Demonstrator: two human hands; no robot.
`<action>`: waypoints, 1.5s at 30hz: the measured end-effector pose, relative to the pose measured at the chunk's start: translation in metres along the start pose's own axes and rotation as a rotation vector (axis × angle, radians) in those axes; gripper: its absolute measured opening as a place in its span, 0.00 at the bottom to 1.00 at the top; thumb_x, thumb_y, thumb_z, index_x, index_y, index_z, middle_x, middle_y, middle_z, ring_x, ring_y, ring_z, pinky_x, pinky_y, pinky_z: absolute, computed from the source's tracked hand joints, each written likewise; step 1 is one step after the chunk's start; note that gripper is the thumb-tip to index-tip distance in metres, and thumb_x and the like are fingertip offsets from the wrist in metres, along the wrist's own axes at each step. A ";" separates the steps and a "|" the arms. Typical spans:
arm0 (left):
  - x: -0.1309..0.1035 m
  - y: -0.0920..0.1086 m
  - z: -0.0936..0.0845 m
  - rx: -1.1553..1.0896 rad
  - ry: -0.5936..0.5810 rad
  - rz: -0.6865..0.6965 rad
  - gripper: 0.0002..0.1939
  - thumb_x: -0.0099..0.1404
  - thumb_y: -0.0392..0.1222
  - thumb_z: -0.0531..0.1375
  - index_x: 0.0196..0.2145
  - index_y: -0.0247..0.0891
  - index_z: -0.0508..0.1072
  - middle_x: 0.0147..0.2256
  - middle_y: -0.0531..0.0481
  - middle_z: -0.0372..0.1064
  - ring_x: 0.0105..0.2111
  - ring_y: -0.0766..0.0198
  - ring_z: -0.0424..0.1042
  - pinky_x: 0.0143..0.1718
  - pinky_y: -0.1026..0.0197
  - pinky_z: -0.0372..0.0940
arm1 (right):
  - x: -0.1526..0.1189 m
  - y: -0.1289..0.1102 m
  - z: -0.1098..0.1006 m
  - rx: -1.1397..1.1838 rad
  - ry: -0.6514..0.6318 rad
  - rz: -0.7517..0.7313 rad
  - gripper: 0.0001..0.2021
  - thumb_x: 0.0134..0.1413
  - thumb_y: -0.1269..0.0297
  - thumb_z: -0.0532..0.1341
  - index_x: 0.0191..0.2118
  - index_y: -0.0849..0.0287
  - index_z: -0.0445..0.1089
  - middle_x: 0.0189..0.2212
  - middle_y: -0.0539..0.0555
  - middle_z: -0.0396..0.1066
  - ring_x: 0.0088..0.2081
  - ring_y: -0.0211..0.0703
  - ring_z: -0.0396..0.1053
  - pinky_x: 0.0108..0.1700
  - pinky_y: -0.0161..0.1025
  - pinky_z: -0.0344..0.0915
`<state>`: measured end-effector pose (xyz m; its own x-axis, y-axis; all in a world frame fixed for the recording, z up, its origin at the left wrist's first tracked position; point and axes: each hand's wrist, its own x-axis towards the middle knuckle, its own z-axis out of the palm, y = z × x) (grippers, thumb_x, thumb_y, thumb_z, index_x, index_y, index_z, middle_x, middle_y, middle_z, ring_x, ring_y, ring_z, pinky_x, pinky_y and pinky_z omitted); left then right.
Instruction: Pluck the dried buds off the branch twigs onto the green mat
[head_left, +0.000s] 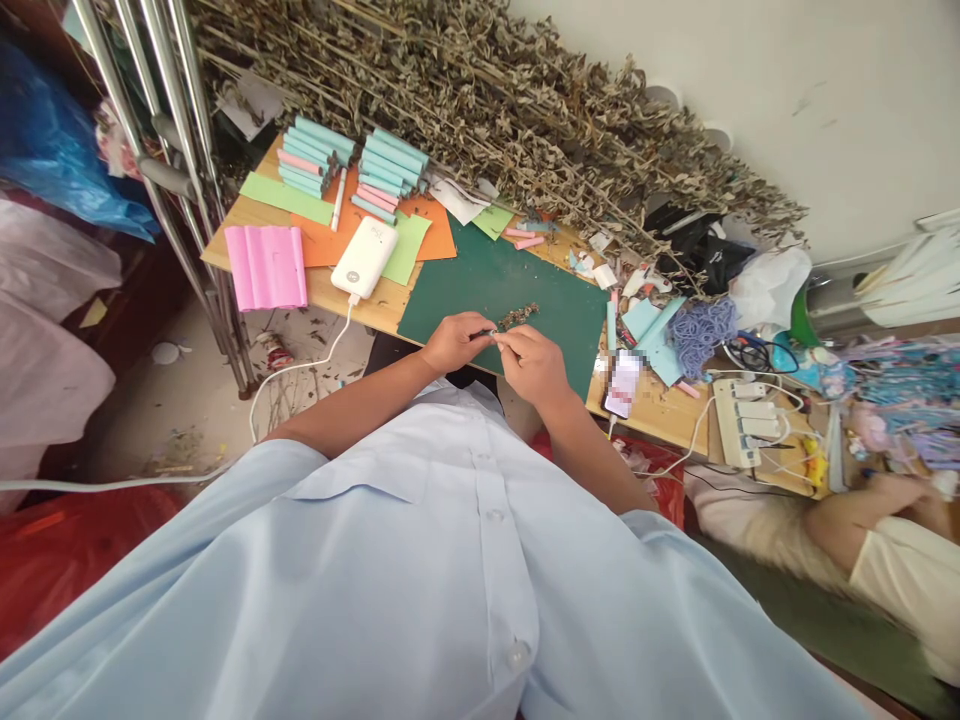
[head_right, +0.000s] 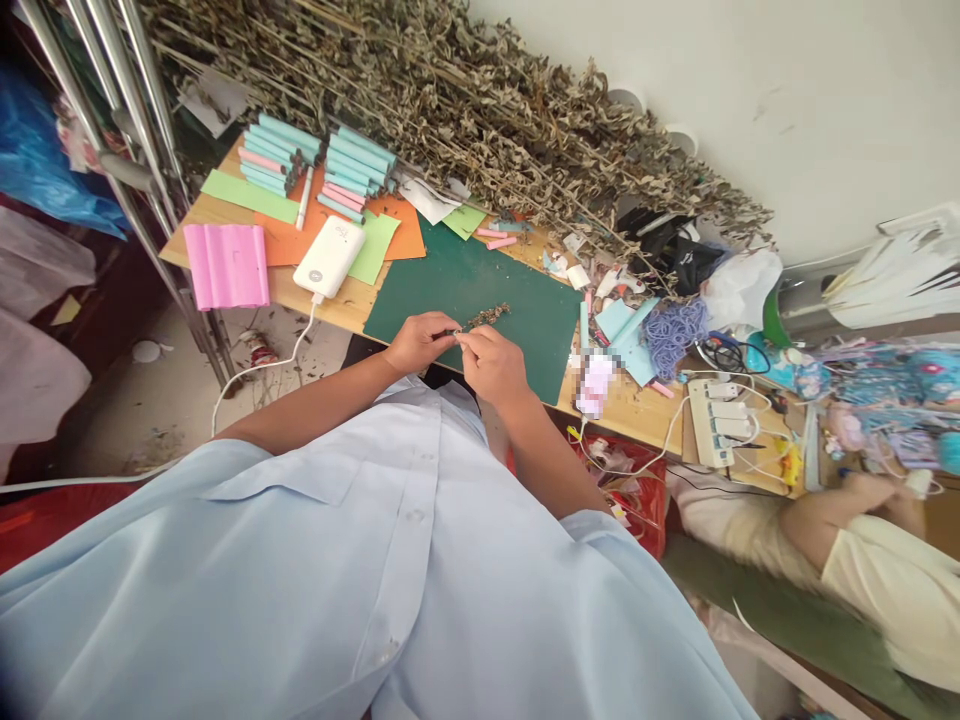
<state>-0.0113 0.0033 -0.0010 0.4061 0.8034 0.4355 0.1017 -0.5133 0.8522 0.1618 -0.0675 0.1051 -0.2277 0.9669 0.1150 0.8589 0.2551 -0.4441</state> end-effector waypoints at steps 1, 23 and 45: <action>0.000 0.000 0.000 -0.002 0.002 0.006 0.16 0.75 0.53 0.62 0.42 0.38 0.83 0.37 0.44 0.80 0.38 0.61 0.77 0.43 0.59 0.70 | 0.002 -0.002 -0.002 -0.018 -0.015 0.010 0.16 0.70 0.66 0.55 0.49 0.52 0.82 0.46 0.57 0.81 0.48 0.49 0.77 0.50 0.43 0.73; 0.001 0.000 0.000 -0.032 0.027 0.013 0.24 0.73 0.62 0.62 0.41 0.37 0.83 0.32 0.46 0.76 0.33 0.63 0.73 0.38 0.61 0.66 | 0.034 0.000 -0.022 -0.015 -0.138 0.031 0.13 0.62 0.70 0.59 0.40 0.51 0.82 0.42 0.52 0.83 0.44 0.49 0.78 0.48 0.44 0.71; -0.001 -0.001 0.000 -0.019 0.008 0.028 0.21 0.76 0.58 0.60 0.43 0.37 0.83 0.36 0.44 0.79 0.37 0.61 0.75 0.42 0.60 0.68 | 0.011 0.001 -0.010 -0.201 -0.080 -0.037 0.16 0.69 0.67 0.55 0.48 0.51 0.82 0.45 0.55 0.80 0.44 0.48 0.76 0.40 0.39 0.66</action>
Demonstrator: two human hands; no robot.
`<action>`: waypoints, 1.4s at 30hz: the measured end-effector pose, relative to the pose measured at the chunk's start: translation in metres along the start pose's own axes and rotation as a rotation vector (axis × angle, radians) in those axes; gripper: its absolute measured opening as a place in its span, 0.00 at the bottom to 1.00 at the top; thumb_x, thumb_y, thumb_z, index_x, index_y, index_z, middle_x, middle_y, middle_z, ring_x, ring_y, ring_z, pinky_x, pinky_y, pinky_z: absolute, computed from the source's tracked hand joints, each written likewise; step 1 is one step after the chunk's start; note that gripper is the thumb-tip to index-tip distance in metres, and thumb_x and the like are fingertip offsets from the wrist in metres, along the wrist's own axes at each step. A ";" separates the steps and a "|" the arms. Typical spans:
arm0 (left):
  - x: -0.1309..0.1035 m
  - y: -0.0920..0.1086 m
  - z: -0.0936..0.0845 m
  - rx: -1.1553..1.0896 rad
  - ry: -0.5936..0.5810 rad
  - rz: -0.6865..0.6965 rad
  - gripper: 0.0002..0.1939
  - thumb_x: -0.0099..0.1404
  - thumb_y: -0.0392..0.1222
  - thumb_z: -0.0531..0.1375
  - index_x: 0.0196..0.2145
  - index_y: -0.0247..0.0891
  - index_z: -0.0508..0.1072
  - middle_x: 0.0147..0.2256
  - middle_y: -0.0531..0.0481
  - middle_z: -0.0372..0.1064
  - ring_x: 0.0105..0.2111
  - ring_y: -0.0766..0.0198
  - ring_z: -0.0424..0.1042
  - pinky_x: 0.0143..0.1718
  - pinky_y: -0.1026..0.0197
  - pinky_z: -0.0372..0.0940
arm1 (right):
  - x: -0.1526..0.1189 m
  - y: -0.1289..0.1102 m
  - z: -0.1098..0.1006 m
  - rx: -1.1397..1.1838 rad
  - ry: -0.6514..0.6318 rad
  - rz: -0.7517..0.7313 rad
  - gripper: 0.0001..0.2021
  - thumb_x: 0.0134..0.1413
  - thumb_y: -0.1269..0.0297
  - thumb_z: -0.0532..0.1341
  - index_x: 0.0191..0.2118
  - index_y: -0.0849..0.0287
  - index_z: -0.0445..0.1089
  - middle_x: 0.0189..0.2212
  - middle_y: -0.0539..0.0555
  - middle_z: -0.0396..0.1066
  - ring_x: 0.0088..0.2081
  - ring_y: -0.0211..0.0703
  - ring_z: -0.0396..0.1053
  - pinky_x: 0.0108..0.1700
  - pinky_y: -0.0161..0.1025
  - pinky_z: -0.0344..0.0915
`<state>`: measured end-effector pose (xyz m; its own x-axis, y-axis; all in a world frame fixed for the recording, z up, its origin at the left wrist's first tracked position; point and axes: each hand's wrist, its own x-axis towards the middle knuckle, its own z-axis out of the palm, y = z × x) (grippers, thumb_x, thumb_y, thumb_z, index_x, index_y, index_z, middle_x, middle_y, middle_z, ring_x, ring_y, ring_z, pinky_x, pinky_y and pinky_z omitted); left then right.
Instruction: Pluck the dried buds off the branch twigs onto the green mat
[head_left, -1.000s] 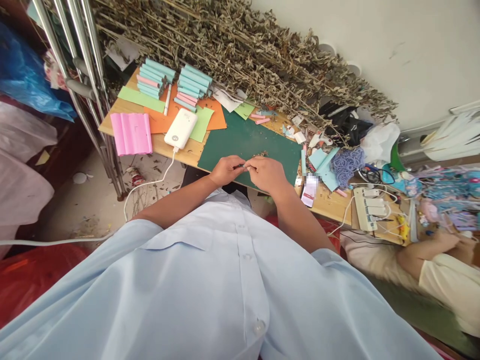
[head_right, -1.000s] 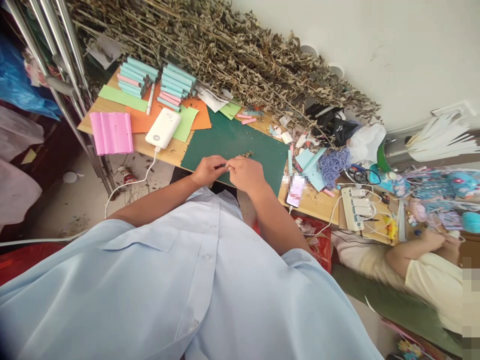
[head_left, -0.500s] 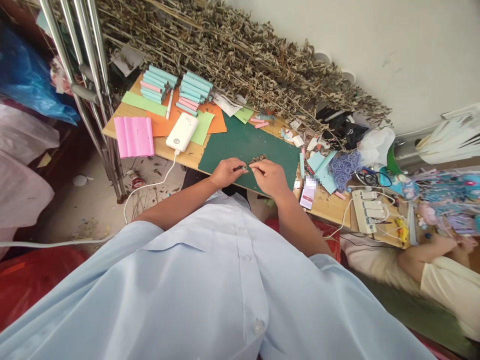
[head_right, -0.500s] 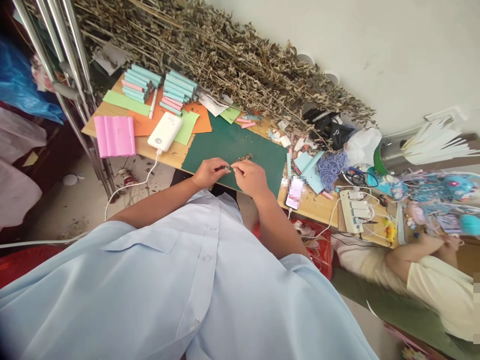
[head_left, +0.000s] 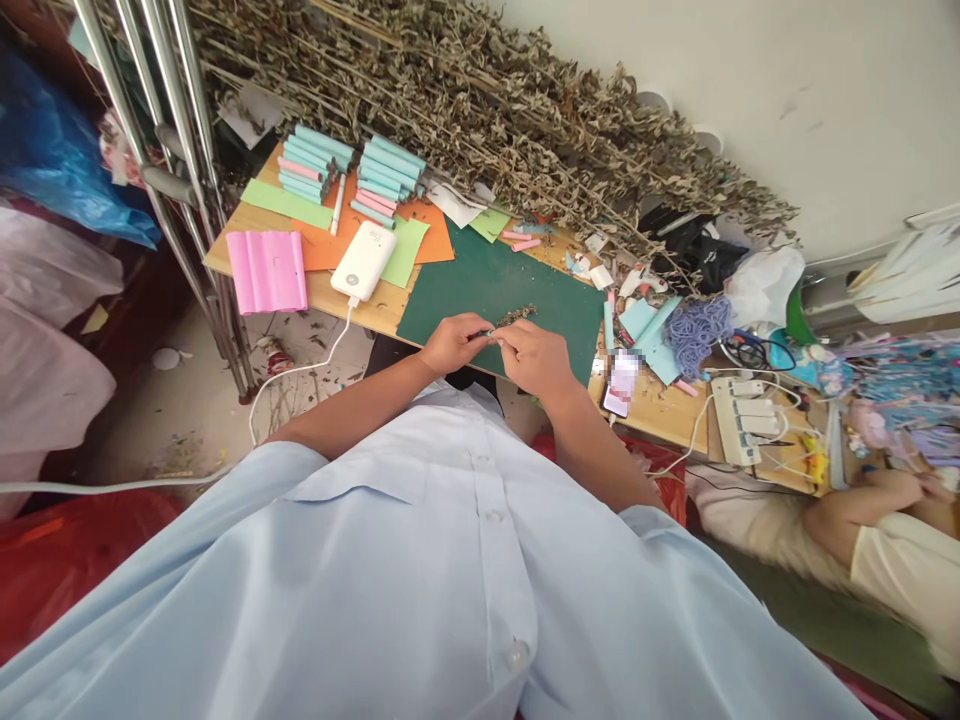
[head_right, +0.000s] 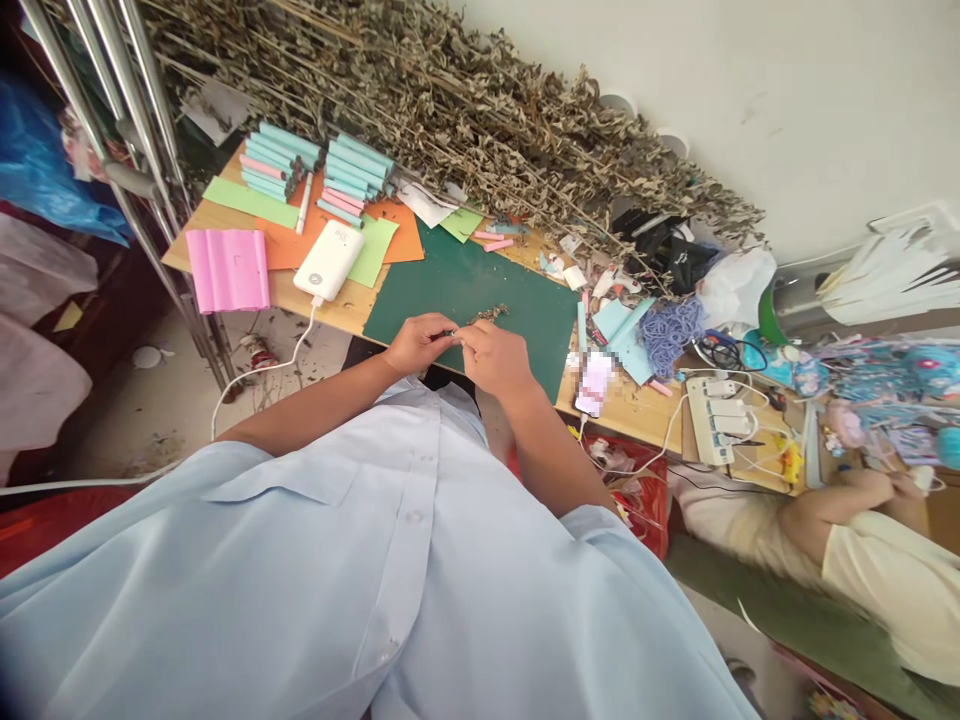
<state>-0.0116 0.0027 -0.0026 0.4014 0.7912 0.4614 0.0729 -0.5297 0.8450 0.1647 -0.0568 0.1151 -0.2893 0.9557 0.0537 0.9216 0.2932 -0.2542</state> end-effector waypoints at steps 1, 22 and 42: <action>0.000 0.000 0.000 -0.003 -0.002 -0.006 0.21 0.76 0.58 0.60 0.42 0.37 0.83 0.36 0.44 0.79 0.37 0.61 0.75 0.42 0.60 0.68 | 0.002 -0.002 -0.001 -0.010 -0.008 0.011 0.16 0.69 0.67 0.55 0.48 0.51 0.82 0.45 0.55 0.80 0.44 0.48 0.76 0.39 0.39 0.66; 0.000 0.001 -0.001 0.004 0.025 -0.038 0.19 0.74 0.57 0.63 0.42 0.37 0.83 0.34 0.46 0.77 0.33 0.62 0.73 0.40 0.60 0.67 | 0.002 0.001 -0.002 0.210 0.078 0.090 0.15 0.68 0.66 0.57 0.48 0.52 0.83 0.44 0.54 0.82 0.46 0.48 0.79 0.51 0.43 0.73; -0.001 -0.001 0.000 -0.008 0.026 -0.029 0.16 0.73 0.53 0.64 0.42 0.37 0.82 0.32 0.47 0.75 0.33 0.62 0.72 0.38 0.60 0.65 | -0.006 0.001 0.003 0.069 0.108 0.033 0.20 0.72 0.62 0.56 0.62 0.51 0.78 0.47 0.56 0.82 0.47 0.47 0.78 0.48 0.39 0.72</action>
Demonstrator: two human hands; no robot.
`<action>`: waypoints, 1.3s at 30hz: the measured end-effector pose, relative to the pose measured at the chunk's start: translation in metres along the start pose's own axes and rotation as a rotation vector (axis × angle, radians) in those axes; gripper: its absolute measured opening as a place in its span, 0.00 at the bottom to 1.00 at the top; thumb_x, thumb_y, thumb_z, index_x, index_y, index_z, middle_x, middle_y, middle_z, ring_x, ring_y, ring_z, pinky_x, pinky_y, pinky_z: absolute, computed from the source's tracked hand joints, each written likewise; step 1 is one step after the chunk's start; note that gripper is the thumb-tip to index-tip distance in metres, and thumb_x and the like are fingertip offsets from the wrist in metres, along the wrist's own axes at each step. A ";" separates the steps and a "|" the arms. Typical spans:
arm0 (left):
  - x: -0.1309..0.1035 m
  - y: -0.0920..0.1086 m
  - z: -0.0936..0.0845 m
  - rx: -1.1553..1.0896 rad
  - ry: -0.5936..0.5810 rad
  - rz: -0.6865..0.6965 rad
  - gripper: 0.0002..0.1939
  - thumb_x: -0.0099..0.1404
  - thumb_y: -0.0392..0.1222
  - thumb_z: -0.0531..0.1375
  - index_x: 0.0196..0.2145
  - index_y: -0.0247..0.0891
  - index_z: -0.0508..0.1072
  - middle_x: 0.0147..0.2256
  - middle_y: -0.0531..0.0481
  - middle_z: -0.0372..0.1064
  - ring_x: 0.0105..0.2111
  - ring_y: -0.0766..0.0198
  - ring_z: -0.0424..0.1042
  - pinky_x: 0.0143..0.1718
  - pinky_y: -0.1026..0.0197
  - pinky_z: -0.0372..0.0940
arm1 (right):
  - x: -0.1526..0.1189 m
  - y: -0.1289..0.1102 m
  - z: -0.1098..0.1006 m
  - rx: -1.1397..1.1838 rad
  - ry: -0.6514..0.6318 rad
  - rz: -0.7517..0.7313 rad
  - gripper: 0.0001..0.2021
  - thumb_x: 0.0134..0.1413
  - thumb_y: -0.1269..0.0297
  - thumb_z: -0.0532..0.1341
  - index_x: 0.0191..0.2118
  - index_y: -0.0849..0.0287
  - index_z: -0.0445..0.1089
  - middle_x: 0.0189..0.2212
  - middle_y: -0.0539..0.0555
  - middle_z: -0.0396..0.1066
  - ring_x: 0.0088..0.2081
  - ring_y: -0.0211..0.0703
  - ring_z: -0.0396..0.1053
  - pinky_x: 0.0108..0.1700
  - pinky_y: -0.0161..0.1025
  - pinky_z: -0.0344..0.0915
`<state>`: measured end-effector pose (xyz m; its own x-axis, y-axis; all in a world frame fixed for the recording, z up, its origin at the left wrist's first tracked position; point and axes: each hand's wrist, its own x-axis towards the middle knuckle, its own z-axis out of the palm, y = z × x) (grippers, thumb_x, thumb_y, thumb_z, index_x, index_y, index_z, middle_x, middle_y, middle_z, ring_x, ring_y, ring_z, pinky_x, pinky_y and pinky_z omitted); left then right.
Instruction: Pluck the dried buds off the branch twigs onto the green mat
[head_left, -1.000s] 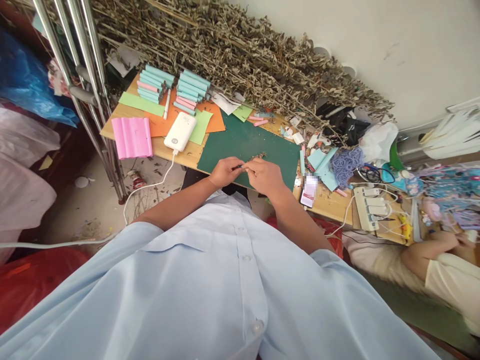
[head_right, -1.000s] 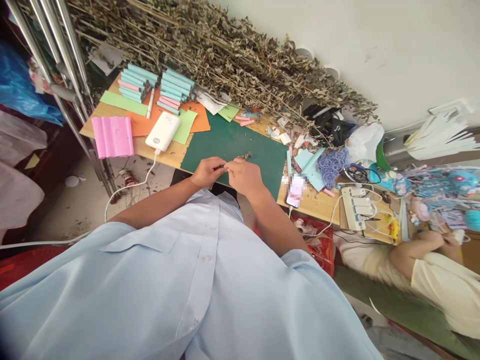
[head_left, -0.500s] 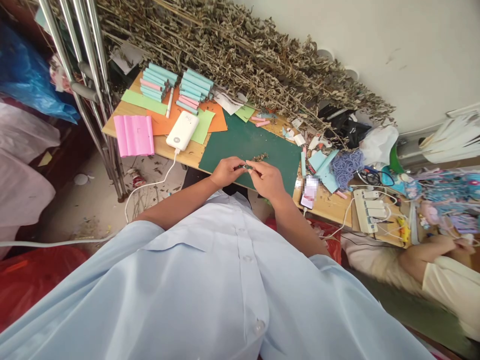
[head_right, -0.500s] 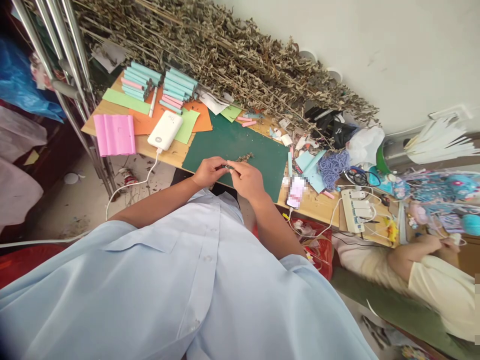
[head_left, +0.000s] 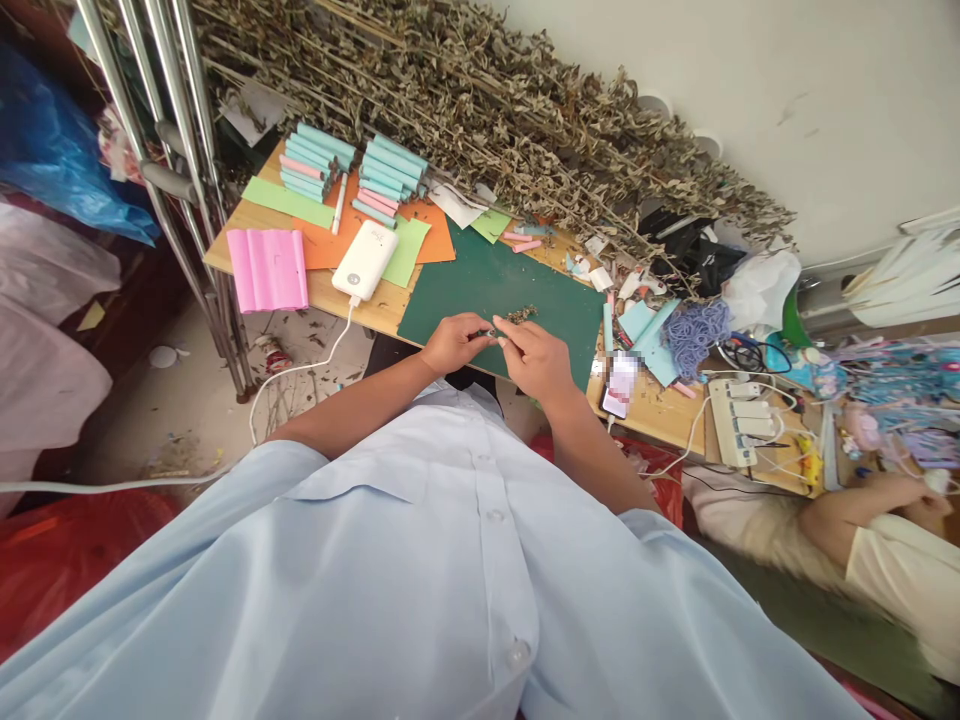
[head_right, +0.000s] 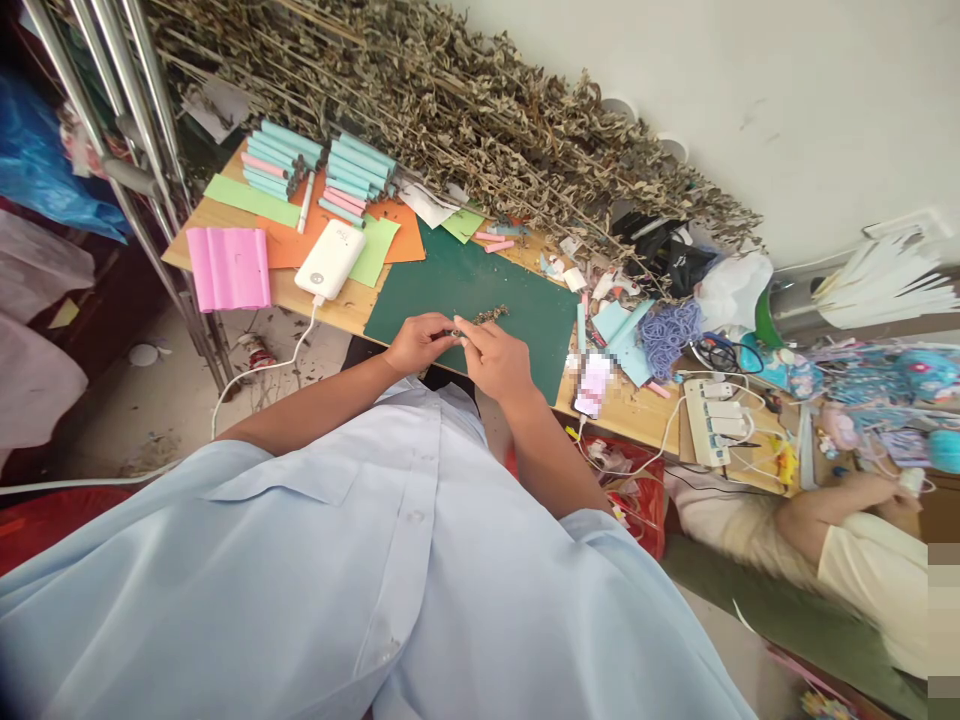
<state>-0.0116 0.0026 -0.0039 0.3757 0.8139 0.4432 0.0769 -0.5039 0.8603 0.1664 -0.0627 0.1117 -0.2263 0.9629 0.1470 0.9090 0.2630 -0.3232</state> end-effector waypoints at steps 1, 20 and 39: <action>0.000 0.000 0.000 -0.002 0.004 0.000 0.16 0.73 0.53 0.65 0.42 0.37 0.82 0.32 0.48 0.75 0.33 0.62 0.71 0.38 0.60 0.65 | 0.000 0.001 -0.001 0.028 0.032 0.007 0.20 0.72 0.62 0.55 0.61 0.52 0.78 0.47 0.57 0.82 0.48 0.47 0.78 0.49 0.40 0.72; 0.002 0.004 -0.001 0.039 -0.020 -0.054 0.10 0.70 0.45 0.64 0.38 0.36 0.81 0.33 0.48 0.76 0.31 0.64 0.70 0.37 0.62 0.65 | -0.006 -0.007 0.005 0.051 -0.058 0.050 0.16 0.72 0.63 0.56 0.52 0.51 0.82 0.44 0.55 0.82 0.46 0.46 0.78 0.48 0.39 0.71; 0.000 -0.002 0.001 0.007 -0.024 0.048 0.16 0.75 0.51 0.61 0.42 0.39 0.84 0.38 0.43 0.82 0.39 0.60 0.79 0.43 0.58 0.72 | 0.001 -0.026 -0.013 -0.218 -0.194 0.046 0.18 0.72 0.62 0.53 0.48 0.50 0.83 0.39 0.55 0.79 0.37 0.46 0.73 0.33 0.40 0.56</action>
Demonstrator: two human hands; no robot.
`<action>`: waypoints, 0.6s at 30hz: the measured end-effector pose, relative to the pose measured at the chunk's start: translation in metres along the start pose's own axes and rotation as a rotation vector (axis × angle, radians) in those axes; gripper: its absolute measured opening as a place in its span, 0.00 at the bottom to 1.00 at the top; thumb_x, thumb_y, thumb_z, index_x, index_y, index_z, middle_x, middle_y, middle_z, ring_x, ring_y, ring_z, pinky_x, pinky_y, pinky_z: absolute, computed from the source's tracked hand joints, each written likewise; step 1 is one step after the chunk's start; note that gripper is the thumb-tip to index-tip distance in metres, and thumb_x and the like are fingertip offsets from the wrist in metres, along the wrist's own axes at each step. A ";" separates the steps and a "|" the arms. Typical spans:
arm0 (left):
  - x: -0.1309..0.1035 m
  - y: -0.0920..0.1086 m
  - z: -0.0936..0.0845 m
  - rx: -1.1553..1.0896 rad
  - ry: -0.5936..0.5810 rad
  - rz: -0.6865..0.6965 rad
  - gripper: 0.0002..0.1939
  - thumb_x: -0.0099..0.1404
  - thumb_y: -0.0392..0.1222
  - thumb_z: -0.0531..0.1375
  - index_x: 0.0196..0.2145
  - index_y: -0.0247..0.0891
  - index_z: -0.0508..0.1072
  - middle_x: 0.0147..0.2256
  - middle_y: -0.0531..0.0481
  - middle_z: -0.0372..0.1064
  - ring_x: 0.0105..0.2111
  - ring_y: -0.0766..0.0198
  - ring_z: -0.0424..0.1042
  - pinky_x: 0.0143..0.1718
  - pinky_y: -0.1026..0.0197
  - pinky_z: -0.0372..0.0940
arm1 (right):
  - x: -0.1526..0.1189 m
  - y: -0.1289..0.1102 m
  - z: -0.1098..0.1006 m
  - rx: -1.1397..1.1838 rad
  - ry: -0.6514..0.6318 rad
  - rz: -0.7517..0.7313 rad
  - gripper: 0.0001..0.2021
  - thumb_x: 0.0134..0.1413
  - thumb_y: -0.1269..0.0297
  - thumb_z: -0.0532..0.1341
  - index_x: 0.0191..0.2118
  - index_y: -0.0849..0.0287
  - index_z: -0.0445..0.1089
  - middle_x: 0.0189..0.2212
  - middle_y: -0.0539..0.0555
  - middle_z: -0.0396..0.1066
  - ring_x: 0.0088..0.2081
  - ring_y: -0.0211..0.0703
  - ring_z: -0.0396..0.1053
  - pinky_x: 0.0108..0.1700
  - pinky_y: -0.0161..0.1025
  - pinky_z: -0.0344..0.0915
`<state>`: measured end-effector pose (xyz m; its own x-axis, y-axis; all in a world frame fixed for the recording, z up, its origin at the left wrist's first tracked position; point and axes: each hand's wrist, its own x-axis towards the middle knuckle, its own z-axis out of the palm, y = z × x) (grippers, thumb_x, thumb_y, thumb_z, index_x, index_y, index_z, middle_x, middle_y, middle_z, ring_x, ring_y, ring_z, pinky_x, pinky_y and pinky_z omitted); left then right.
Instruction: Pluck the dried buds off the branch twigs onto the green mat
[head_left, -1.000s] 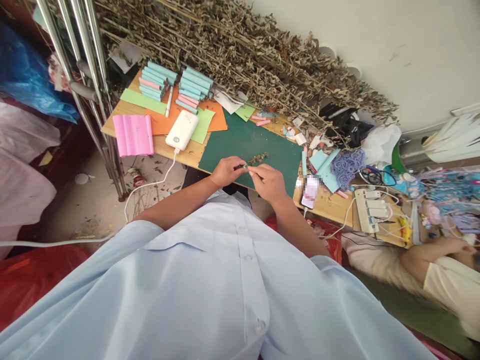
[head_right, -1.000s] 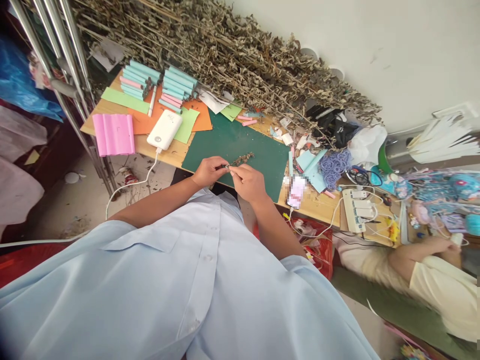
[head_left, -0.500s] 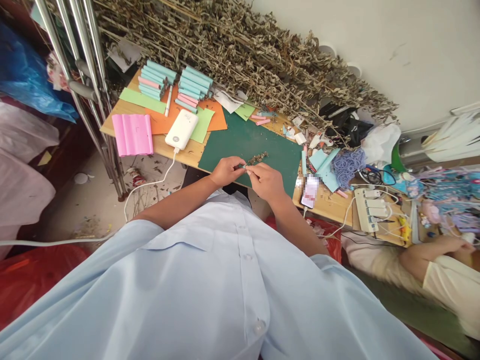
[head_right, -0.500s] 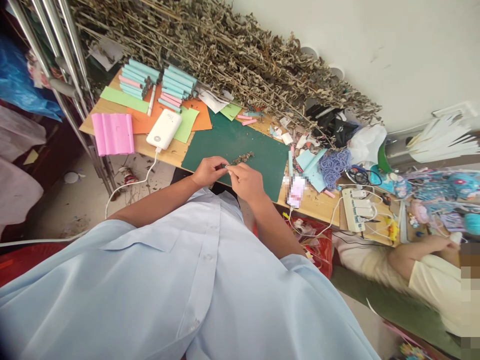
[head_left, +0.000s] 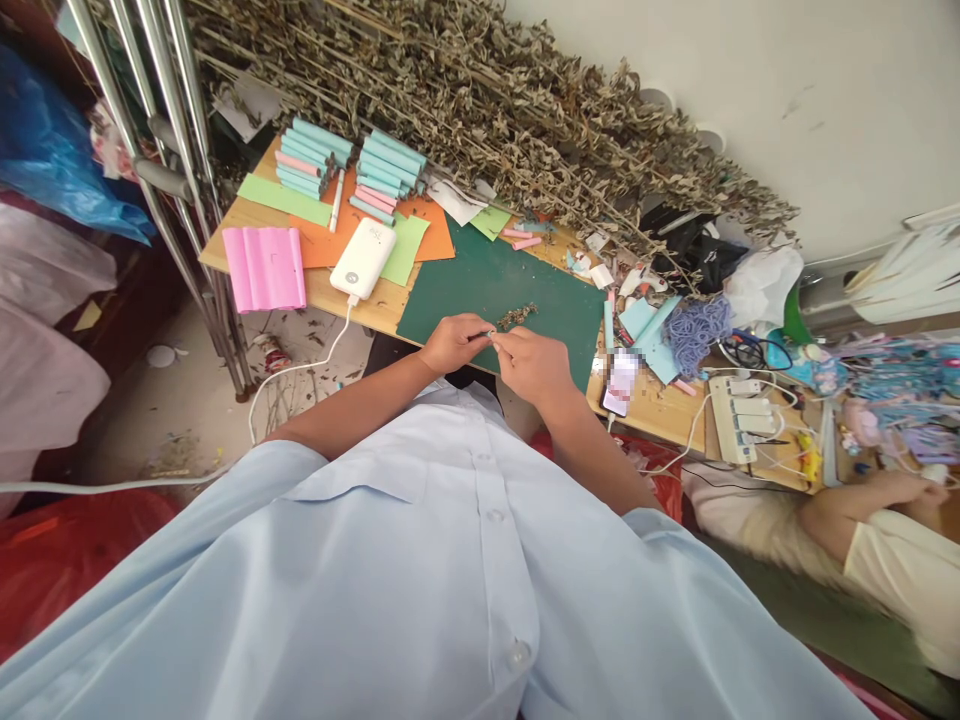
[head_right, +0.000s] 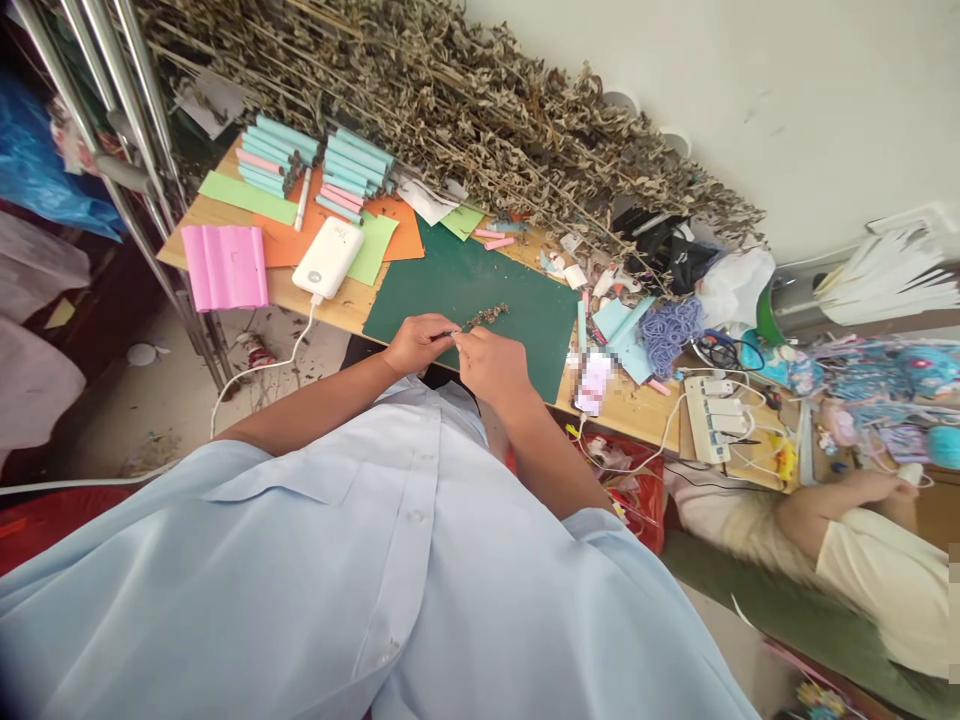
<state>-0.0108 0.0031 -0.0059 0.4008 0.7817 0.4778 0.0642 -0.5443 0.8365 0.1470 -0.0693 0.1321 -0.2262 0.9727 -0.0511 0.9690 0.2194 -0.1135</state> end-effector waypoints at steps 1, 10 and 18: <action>0.000 -0.001 0.000 -0.002 0.003 -0.003 0.16 0.75 0.52 0.62 0.42 0.39 0.84 0.38 0.43 0.82 0.39 0.60 0.79 0.43 0.58 0.72 | 0.001 -0.001 -0.002 -0.009 -0.011 0.000 0.18 0.72 0.61 0.53 0.48 0.50 0.83 0.38 0.55 0.79 0.36 0.46 0.73 0.33 0.40 0.55; -0.001 0.001 0.000 -0.019 -0.014 0.003 0.19 0.76 0.55 0.61 0.42 0.39 0.84 0.38 0.42 0.82 0.39 0.59 0.80 0.44 0.57 0.72 | 0.013 0.001 -0.013 -0.028 -0.111 -0.016 0.16 0.70 0.64 0.55 0.46 0.48 0.83 0.44 0.55 0.82 0.41 0.50 0.76 0.36 0.42 0.60; 0.001 0.005 -0.002 -0.043 0.000 -0.010 0.22 0.76 0.59 0.60 0.41 0.39 0.84 0.36 0.44 0.80 0.37 0.61 0.78 0.42 0.60 0.70 | 0.026 0.011 -0.011 0.071 -0.109 -0.074 0.15 0.68 0.66 0.58 0.47 0.48 0.84 0.49 0.52 0.83 0.50 0.52 0.78 0.46 0.45 0.70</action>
<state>-0.0117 0.0021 -0.0006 0.4005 0.7870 0.4693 0.0285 -0.5227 0.8521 0.1529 -0.0411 0.1408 -0.3100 0.9393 -0.1471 0.9407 0.2805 -0.1909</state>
